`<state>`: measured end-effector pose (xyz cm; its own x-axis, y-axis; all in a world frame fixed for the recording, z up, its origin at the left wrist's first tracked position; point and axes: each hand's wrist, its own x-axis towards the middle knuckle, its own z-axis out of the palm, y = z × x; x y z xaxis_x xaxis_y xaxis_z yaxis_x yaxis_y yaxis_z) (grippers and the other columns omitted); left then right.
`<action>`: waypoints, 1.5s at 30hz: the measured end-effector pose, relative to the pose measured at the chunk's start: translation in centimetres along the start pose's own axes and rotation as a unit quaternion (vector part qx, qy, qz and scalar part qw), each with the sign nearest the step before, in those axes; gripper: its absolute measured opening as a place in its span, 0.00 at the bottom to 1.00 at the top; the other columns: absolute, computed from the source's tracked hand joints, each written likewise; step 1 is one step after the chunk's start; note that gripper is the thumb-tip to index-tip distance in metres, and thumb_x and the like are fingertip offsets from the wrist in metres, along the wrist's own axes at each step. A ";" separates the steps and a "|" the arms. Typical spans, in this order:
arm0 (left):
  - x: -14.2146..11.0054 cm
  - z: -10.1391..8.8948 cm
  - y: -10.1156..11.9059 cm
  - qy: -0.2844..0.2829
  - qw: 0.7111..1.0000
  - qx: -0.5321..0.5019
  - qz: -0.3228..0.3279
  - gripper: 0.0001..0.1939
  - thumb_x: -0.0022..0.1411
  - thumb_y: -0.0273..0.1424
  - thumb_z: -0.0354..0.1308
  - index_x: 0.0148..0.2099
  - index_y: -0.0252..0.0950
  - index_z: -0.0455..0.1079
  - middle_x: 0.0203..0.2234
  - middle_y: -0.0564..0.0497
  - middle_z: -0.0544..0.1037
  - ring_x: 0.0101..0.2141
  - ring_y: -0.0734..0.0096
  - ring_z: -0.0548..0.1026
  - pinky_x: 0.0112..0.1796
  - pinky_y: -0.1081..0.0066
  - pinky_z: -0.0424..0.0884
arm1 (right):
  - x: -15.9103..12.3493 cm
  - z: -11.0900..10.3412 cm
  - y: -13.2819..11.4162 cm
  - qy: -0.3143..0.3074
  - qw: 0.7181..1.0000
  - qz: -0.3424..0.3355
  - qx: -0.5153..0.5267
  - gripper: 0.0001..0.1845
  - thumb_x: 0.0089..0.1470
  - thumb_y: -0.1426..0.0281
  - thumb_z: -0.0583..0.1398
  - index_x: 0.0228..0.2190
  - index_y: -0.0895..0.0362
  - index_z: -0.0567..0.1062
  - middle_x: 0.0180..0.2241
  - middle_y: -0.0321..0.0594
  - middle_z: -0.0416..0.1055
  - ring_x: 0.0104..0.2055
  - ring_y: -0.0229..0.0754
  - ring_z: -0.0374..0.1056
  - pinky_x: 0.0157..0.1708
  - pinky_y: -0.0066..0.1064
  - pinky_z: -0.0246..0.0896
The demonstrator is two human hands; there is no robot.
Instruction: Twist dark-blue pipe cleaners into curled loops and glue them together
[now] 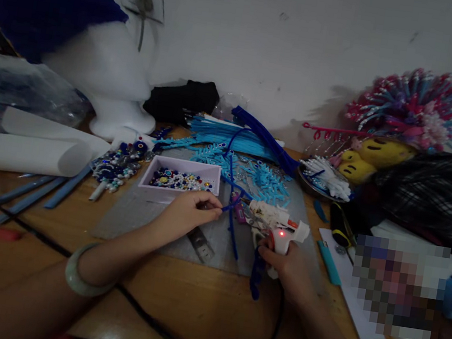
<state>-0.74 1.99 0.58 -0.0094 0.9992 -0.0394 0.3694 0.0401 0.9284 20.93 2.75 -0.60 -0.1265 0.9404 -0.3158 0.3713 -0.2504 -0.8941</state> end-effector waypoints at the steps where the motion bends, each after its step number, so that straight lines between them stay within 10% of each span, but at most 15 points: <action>1: 0.0 0.0 0.0 -0.002 1.000 0.001 0.002 0.08 0.49 0.35 0.55 0.30 0.36 0.70 0.24 0.54 0.73 0.28 0.70 0.70 0.31 0.72 0.63 | 0.0 0.0 0.0 0.002 1.000 0.001 -0.003 0.09 0.32 0.68 0.59 0.14 0.56 0.62 0.12 0.30 0.58 0.16 0.32 0.54 0.16 0.24 0.49; 24: -0.5 0.1 0.0 0.004 0.999 0.019 0.034 0.09 0.51 0.36 0.53 0.32 0.37 0.69 0.25 0.54 0.72 0.28 0.70 0.69 0.31 0.72 0.63 | -0.1 -0.4 -0.4 0.037 0.997 -0.010 -0.068 0.09 0.33 0.67 0.58 0.13 0.56 0.61 0.12 0.31 0.58 0.16 0.33 0.55 0.16 0.25 0.50; 45: -0.7 1.9 -1.9 -0.019 0.999 0.011 0.047 0.10 0.53 0.38 0.52 0.34 0.38 0.68 0.25 0.55 0.71 0.28 0.73 0.69 0.30 0.73 0.63 | 2.8 -6.9 1.3 0.176 0.956 0.014 0.233 0.10 0.29 0.70 0.61 0.21 0.57 0.65 0.17 0.31 0.63 0.19 0.34 0.59 0.20 0.26 0.56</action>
<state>0.31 1.23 -1.88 0.0620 0.9975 0.0327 0.3875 -0.0542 0.9203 27.38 6.66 -0.44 0.2249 0.9306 -0.2889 -0.0901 -0.2753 -0.9571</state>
